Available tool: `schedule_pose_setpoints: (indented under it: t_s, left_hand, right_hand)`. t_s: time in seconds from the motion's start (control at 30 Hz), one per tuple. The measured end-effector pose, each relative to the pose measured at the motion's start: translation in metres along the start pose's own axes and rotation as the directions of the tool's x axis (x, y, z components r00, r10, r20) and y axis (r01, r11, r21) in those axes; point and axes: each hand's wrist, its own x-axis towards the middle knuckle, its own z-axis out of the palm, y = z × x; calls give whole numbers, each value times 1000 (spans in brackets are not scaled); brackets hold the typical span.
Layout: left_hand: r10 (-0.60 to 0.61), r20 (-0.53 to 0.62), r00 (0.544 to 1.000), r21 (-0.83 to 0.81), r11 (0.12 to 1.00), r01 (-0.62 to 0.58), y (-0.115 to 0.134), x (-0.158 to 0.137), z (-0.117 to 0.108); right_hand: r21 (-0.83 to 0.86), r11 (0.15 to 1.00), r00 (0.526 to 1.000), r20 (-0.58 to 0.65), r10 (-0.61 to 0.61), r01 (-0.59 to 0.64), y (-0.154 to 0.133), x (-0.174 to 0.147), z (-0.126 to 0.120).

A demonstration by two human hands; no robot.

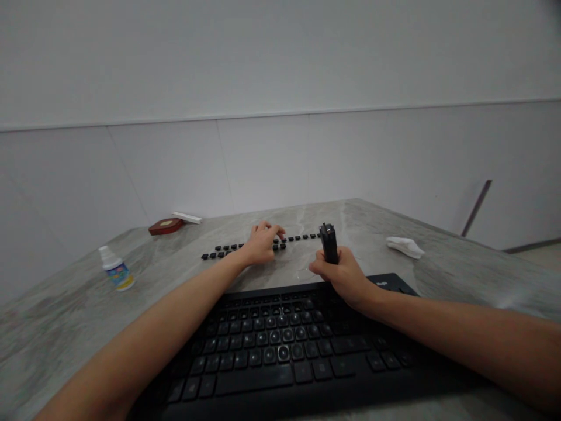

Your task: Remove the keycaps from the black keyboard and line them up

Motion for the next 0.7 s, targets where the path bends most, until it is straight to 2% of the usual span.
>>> schedule_pose_setpoints:
  t_s: [0.2, 0.7]
  left_hand:
    - [-23, -12, 1000, 13, 1000, 23, -4, -2, 3]
    - [-49, 59, 997, 51, 998, 46, -9, -2, 7]
  right_hand:
    - [-16, 1000, 1000, 7, -6, 6, 2, 0, 0]
    - [-23, 1000, 1000, 2, 11, -11, 0, 0, -1]
